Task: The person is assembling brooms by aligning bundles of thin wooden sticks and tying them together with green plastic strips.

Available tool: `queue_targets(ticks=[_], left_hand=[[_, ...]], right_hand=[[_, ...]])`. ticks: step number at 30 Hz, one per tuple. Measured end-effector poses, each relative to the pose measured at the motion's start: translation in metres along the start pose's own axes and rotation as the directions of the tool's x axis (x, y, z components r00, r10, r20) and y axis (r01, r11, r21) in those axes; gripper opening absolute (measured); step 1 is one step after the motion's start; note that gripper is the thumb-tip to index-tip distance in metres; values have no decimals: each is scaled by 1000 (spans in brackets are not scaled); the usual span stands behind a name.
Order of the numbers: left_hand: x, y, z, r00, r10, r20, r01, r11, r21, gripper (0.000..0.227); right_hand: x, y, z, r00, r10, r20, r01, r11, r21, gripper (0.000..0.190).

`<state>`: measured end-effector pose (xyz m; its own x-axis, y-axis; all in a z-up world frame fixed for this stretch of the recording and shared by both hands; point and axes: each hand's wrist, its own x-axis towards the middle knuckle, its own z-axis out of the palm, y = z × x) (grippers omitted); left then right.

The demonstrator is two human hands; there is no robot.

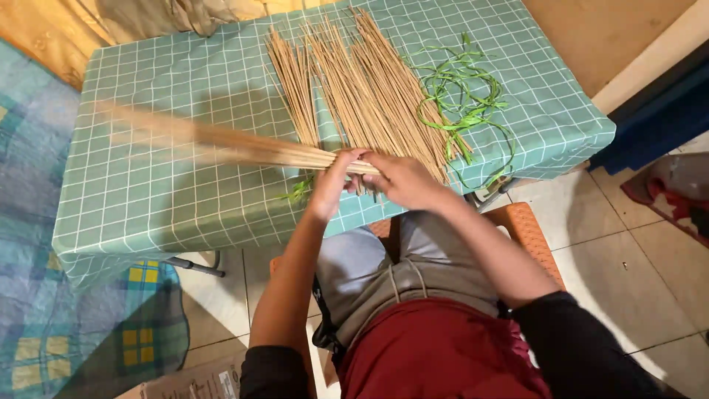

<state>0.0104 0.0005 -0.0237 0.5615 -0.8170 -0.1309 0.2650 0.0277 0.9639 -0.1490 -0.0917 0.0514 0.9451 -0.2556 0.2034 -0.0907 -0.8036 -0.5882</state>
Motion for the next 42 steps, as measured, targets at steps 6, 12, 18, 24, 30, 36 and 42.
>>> queue_targets(ticks=[6, 12, 18, 24, 30, 36, 42], left_hand=[[-7, 2, 9, 989, -83, 123, 95, 992, -88, 48], [15, -21, -9, 998, -46, -48, 38, 986, -164, 44], [-4, 2, -3, 996, -87, -21, 84, 990, -114, 49], [3, 3, 0, 996, -66, -60, 58, 989, -137, 44], [14, -16, -7, 996, -75, -45, 67, 986, -155, 45], [8, -8, -3, 997, -58, -41, 50, 983, -175, 45], [-11, 15, 6, 998, -21, -65, 9, 983, -183, 42]], right_hand=[[-13, 27, -14, 972, -211, -104, 205, 977, -66, 34], [-24, 99, -25, 853, -149, -499, 9, 962, -272, 31], [-44, 193, -8, 763, -93, -640, -389, 725, -569, 35], [-40, 189, -1, 807, 18, -590, -414, 730, -544, 14], [-28, 183, 7, 793, 84, -604, -481, 694, -536, 36], [-10, 211, -1, 786, -23, -617, -426, 703, -569, 10], [30, 184, -56, 772, -39, -635, -424, 713, -558, 10]])
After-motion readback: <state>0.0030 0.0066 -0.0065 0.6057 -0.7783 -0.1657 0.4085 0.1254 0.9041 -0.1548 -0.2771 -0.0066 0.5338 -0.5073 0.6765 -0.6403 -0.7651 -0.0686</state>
